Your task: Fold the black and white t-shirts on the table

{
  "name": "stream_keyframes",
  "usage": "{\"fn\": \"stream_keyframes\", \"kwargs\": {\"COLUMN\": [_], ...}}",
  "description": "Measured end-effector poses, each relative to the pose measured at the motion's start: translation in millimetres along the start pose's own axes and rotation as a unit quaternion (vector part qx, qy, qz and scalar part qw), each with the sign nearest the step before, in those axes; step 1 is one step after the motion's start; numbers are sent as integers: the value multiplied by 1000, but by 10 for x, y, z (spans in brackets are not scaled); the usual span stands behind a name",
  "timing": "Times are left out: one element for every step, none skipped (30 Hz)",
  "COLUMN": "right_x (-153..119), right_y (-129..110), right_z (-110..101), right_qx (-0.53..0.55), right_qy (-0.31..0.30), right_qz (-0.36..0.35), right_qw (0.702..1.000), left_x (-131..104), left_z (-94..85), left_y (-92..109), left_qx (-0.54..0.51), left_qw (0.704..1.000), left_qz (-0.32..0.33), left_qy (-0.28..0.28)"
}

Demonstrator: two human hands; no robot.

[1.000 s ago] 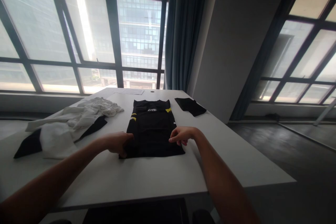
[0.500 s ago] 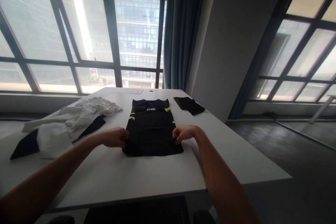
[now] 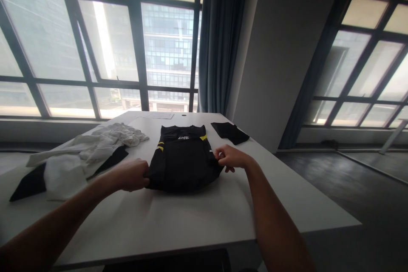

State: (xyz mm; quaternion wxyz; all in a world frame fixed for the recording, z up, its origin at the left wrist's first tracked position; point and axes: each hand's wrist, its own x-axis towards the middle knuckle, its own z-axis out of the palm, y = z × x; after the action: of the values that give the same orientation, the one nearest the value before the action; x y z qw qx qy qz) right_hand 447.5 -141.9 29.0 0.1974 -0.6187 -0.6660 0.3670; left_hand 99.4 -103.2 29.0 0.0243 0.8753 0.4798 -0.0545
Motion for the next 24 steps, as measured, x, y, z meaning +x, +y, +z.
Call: {"fn": "stream_keyframes", "kwargs": {"right_x": [-19, -31, -37, -36, -29, -18, -6, 4, 8, 5, -7, -27, -53, -79, -102, -115, -112, -90, -48, 14, 92, 180, 272, 361], "right_y": [-8, -10, -6, 3, 17, 36, 58, 80, 102, 120, 133, 141, 142, 140, 136, 135, 139, 153, 176, 210, 252, 298, 344, 386], "right_z": [-7, -14, -20, -26, -31, -38, -46, -55, -67, -79, -93, -108, -123, -138, -151, -160, -165, -163, -153, -133, -104, -64, -18, 34], "right_qx": [13, 24, 33, 40, 43, 42, 36, 29, 23, 21, 24, 29, 33, 34, 32, 28, 24, 21, 17, 10, -1, -19, -41, -66], "right_qy": [-37, -67, -87, -94, -84, -58, -25, 4, 24, 30, 19, -8, -47, -90, -132, -164, -180, -175, -152, -116, -74, -33, 4, 30], "right_qz": [2, 1, -2, -6, -7, -4, 4, 15, 25, 28, 26, 20, 13, 8, 4, 2, 0, 0, 2, 7, 17, 25, 32, 34], "right_qw": [999, 997, 996, 995, 996, 997, 999, 999, 999, 999, 999, 999, 998, 995, 991, 986, 983, 984, 988, 993, 997, 999, 999, 997], "left_x": [-16, -26, -30, -29, -25, -19, -15, -16, -25, -42, -67, -98, -129, -156, -173, -175, -157, -119, -60, 17, 108, 209, 313, 416], "left_z": [0, -1, -2, -3, -4, -6, -7, -9, -14, -21, -33, -49, -69, -91, -113, -130, -139, -133, -111, -69, -8, 69, 158, 254], "left_y": [9, 12, 8, -3, -20, -40, -60, -78, -91, -96, -93, -85, -75, -66, -62, -66, -77, -96, -117, -139, -158, -172, -180, -184], "left_qx": [-19, -37, -49, -55, -59, -62, -66, -69, -71, -70, -66, -60, -57, -57, -62, -71, -87, -108, -130, -149, -159, -157, -144, -126], "left_qw": [999, 997, 994, 992, 992, 992, 992, 992, 992, 993, 993, 994, 993, 990, 985, 977, 968, 959, 956, 958, 966, 977, 985, 989], "left_qz": [3, 2, 2, -1, -7, -19, -33, -46, -51, -48, -37, -20, -2, 18, 37, 57, 78, 99, 113, 119, 117, 105, 89, 74], "left_qy": [-35, -69, -97, -112, -115, -111, -104, -96, -90, -87, -87, -92, -105, -125, -156, -191, -222, -241, -239, -213, -165, -101, -34, 24]}}
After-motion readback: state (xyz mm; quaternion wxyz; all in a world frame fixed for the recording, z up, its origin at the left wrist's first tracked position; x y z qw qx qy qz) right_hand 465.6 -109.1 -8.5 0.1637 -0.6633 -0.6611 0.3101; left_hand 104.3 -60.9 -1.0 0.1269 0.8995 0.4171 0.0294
